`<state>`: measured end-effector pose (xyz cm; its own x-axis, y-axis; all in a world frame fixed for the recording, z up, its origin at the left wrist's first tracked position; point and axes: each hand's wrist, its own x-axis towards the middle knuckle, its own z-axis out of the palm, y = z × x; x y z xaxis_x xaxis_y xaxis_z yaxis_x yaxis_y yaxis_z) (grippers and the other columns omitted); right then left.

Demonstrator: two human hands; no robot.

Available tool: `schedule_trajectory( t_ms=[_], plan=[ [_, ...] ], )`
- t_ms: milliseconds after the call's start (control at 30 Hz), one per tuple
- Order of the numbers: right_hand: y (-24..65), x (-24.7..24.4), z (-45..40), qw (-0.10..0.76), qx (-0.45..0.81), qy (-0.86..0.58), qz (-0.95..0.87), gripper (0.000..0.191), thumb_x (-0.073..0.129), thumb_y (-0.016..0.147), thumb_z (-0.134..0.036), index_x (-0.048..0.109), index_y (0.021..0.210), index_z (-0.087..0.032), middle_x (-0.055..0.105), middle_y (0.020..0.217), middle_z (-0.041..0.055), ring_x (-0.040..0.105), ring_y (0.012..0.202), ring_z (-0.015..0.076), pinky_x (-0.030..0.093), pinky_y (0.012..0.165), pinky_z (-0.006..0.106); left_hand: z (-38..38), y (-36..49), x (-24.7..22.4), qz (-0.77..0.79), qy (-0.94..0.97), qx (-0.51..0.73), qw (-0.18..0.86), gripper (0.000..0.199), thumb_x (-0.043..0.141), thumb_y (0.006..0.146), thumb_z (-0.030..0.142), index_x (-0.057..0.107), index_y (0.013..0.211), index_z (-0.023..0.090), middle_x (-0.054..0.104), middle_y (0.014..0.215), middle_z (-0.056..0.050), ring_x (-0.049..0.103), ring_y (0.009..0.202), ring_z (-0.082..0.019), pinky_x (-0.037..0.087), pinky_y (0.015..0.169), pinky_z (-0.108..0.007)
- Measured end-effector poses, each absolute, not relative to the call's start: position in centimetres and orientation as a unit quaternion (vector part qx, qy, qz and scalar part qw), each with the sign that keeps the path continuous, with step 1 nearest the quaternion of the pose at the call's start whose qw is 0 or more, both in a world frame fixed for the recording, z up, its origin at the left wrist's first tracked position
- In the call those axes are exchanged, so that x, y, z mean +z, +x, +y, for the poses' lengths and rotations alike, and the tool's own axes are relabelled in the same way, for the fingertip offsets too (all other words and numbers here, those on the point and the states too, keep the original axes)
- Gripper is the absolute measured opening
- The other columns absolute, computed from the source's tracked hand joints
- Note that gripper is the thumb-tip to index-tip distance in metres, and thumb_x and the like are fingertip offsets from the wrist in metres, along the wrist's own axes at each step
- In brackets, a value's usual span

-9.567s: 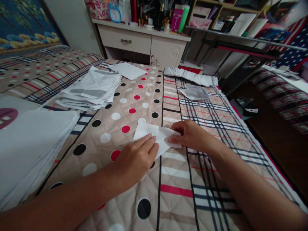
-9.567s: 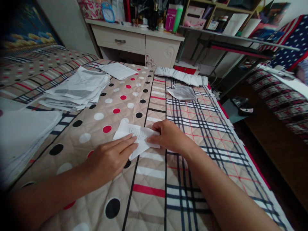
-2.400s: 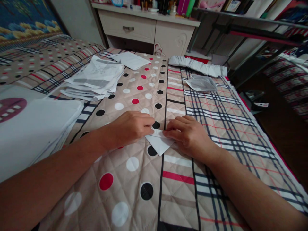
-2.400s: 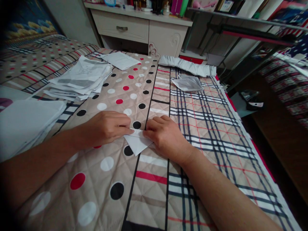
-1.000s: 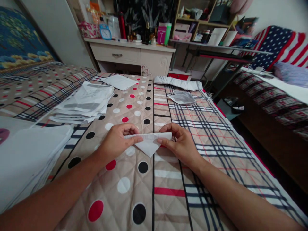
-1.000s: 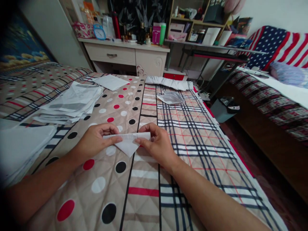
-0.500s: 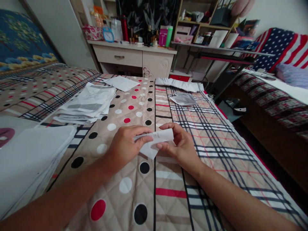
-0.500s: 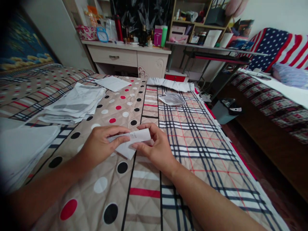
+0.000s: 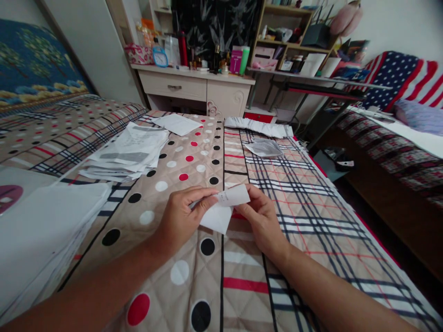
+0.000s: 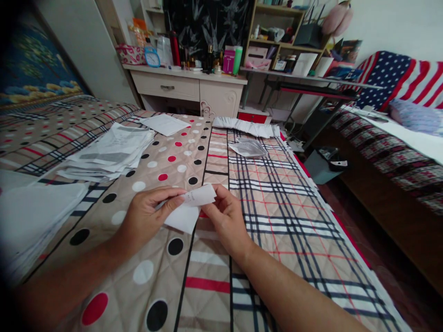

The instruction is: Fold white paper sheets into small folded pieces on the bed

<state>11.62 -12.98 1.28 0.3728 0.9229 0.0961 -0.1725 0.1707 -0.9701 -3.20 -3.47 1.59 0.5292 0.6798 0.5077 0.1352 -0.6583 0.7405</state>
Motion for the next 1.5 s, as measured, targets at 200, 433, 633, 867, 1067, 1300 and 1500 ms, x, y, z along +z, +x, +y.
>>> schedule_trajectory(
  t_ms=[200, 433, 633, 867, 1067, 1300, 1500],
  plan=[
    [11.7, 1.2, -13.2, 0.665, 0.311, -0.522, -0.434, 0.015, 0.071, 0.078, -0.03, 0.065, 0.091, -0.023, 0.066, 0.084, 0.0008, 0.061, 0.076, 0.015, 0.051, 0.069, 0.026, -3.7, -3.1, 1.6, 0.24, 0.807, 0.426, 0.33, 0.009, 0.067, 0.084, 0.021, 0.075, 0.087, 0.021, 0.076, 0.083, -0.003, 0.07, 0.074, -0.015, 0.058, 0.067, -0.024],
    [12.0, 1.3, -13.5, 0.664, 0.25, -0.527, -0.468, 0.006, 0.07, 0.079, -0.025, 0.071, 0.085, -0.024, 0.069, 0.085, 0.0021, 0.063, 0.079, 0.0173, 0.051, 0.075, 0.03, -4.1, -3.2, 2.0, 0.214, 0.819, 0.447, 0.29, 0.004, 0.07, 0.081, 0.019, 0.074, 0.082, 0.019, 0.075, 0.077, -0.002, 0.069, 0.067, -0.013, 0.056, 0.063, -0.022],
    [12.5, 1.0, -13.5, 0.659, 0.259, -0.513, -0.486, 0.012, 0.064, 0.086, -0.03, 0.074, 0.087, -0.025, 0.069, 0.086, 0.0028, 0.062, 0.083, 0.019, 0.049, 0.079, 0.032, -4.3, -3.4, 2.3, 0.214, 0.818, 0.465, 0.263, 0.003, 0.071, 0.079, 0.019, 0.074, 0.08, 0.019, 0.074, 0.073, -0.001, 0.067, 0.064, -0.012, 0.055, 0.06, -0.021],
    [12.5, 1.0, -13.5, 0.664, 0.281, -0.502, -0.477, 0.038, 0.045, 0.095, -0.045, 0.072, 0.086, -0.021, 0.069, 0.089, 0.0061, 0.063, 0.086, 0.0217, 0.05, 0.082, 0.037, -4.2, -3.5, 2.2, 0.23, 0.818, 0.459, 0.258, 0.004, 0.071, 0.079, 0.019, 0.074, 0.079, 0.02, 0.074, 0.074, -0.001, 0.068, 0.066, -0.014, 0.057, 0.062, -0.023],
    [12.5, 1.2, -13.8, 0.608, 0.228, -0.556, -0.519, 0.018, 0.074, 0.078, -0.036, 0.07, 0.091, -0.024, 0.069, 0.089, 0.0022, 0.063, 0.081, 0.018, 0.05, 0.078, 0.032, -4.3, -3.5, 2.2, 0.215, 0.821, 0.445, 0.285, 0.004, 0.071, 0.08, 0.018, 0.074, 0.079, 0.019, 0.074, 0.074, -0.001, 0.067, 0.065, -0.012, 0.054, 0.06, -0.02],
    [12.6, 0.7, -14.0, 0.629, 0.173, -0.563, -0.507, 0.028, 0.072, 0.081, -0.031, 0.068, 0.108, -0.028, 0.068, 0.098, 0.0027, 0.061, 0.084, 0.0166, 0.051, 0.076, 0.031, -4.1, -3.5, 2.1, 0.249, 0.794, 0.42, 0.362, 0.006, 0.069, 0.08, 0.018, 0.074, 0.077, 0.019, 0.074, 0.072, -0.001, 0.067, 0.061, -0.012, 0.053, 0.056, -0.02],
    [12.8, 0.4, -13.8, 0.623, 0.17, -0.587, -0.489, 0.018, 0.073, 0.08, -0.03, 0.072, 0.098, -0.026, 0.071, 0.091, 0.002, 0.062, 0.079, 0.0162, 0.051, 0.074, 0.031, -3.8, -3.6, 1.7, 0.24, 0.801, 0.402, 0.374, 0.006, 0.069, 0.081, 0.018, 0.074, 0.078, 0.018, 0.074, 0.074, -0.002, 0.066, 0.063, -0.011, 0.052, 0.056, -0.019]
  ],
)
